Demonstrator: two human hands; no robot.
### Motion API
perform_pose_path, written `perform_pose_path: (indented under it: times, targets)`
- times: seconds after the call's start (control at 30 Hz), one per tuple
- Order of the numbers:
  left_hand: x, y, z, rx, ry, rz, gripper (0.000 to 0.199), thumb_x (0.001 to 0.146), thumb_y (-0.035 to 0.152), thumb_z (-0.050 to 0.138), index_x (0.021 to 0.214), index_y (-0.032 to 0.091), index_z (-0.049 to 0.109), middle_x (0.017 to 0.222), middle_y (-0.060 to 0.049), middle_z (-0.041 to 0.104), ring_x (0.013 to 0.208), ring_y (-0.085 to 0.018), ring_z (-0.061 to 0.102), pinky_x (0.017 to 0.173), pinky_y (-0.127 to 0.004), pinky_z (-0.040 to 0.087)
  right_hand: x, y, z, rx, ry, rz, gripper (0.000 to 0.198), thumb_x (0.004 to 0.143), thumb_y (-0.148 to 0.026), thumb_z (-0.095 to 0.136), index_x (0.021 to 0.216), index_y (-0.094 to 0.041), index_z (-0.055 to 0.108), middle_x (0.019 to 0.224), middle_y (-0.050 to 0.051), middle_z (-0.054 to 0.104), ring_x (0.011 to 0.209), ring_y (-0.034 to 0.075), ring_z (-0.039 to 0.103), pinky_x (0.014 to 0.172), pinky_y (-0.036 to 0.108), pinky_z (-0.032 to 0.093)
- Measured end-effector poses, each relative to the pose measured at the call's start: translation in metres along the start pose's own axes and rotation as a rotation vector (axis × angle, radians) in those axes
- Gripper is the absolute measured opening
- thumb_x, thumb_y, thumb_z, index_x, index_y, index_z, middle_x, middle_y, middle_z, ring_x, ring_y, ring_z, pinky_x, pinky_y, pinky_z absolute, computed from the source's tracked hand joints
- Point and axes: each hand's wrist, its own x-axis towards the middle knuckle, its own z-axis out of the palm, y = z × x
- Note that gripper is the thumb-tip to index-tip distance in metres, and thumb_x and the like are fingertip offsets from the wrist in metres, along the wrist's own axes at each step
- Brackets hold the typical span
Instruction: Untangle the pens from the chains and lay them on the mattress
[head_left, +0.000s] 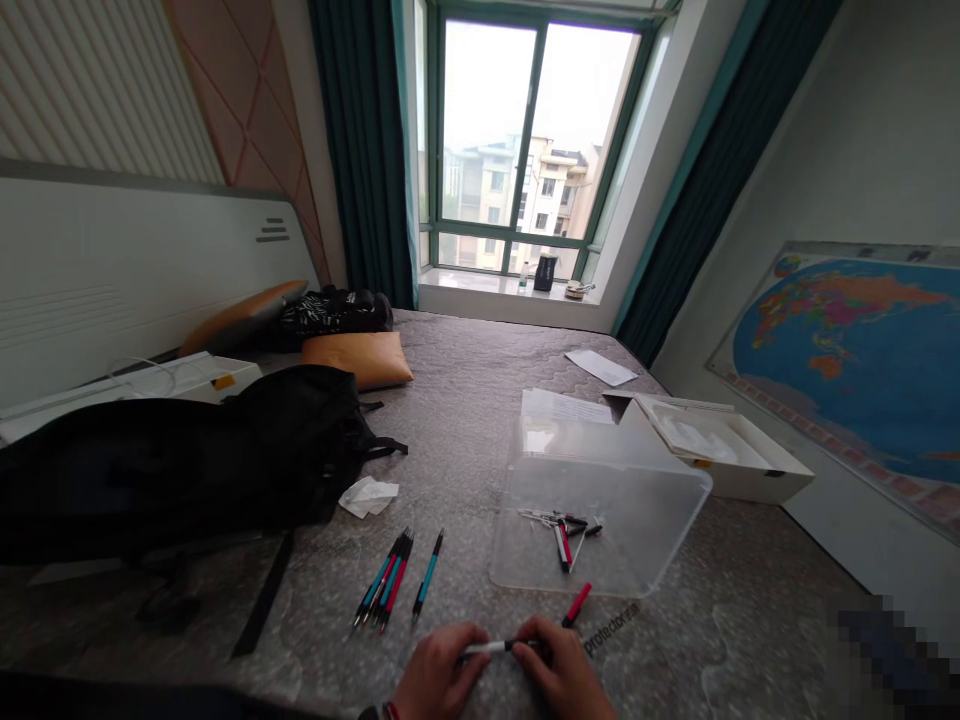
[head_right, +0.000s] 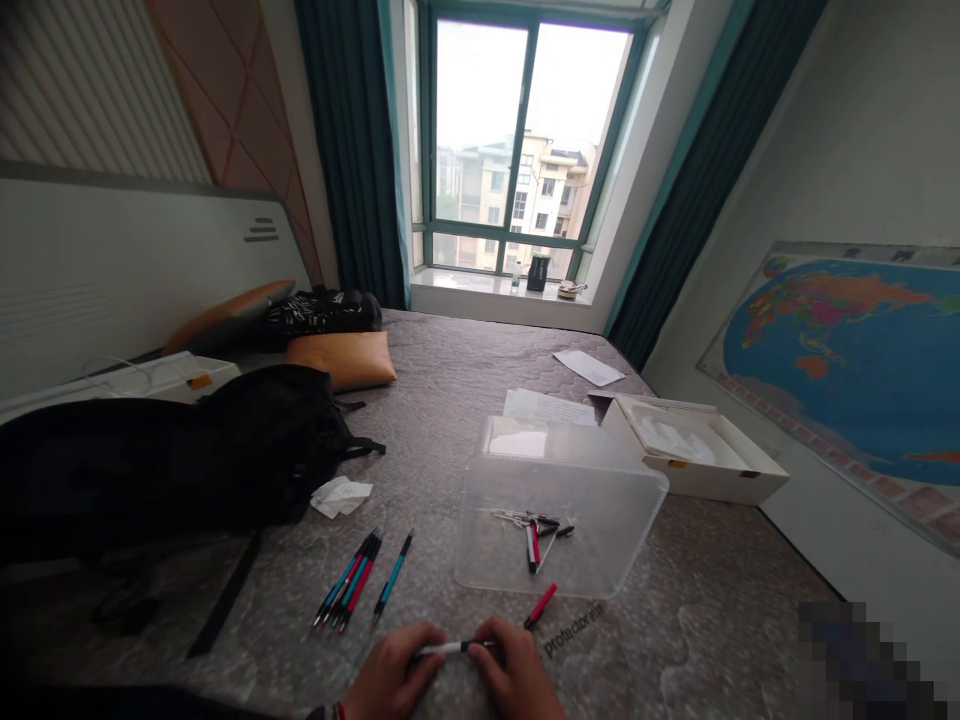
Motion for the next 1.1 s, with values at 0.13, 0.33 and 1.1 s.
perform_pose_path:
  times: [0.13,0.33,1.1]
  targets:
    - [0.000,0.008,-0.005,-0.123,0.012,-0.070,0.027,0.090,0.045,0.053,0.095,0.023,0.068,0.081,-0.003,0.070,0.073,-0.016,0.063,0.069,-0.024,0.045,0.000,0.003,0.005,-0.009,0.037,0.000,0.044,0.093,-0.052,0.043,0.069,-0.019,0.060,0.068,0.001,0.061,0.067,0.016,0.055,0.063,0.025,0.035]
    - [0.004,0.004,-0.007,-0.301,0.091,-0.165,0.035,0.086,0.051,0.059,0.096,0.018,0.068,0.077,-0.004,0.067,0.067,-0.015,0.057,0.063,-0.024,0.042,0.005,0.015,0.007,0.164,0.116,0.087,0.057,0.091,-0.064,0.036,0.059,-0.019,0.048,0.056,0.000,0.051,0.058,0.015,0.048,0.059,0.026,0.034]
    - [0.017,-0.001,-0.015,-0.780,0.230,-0.293,0.050,0.071,0.051,0.075,0.103,0.012,0.070,0.073,-0.003,0.064,0.061,-0.012,0.058,0.056,-0.023,0.047,0.008,0.009,0.005,0.640,-0.047,0.197,0.041,0.076,-0.054,0.068,0.095,-0.018,0.065,0.082,0.006,0.071,0.064,0.017,0.062,0.056,0.027,0.045]
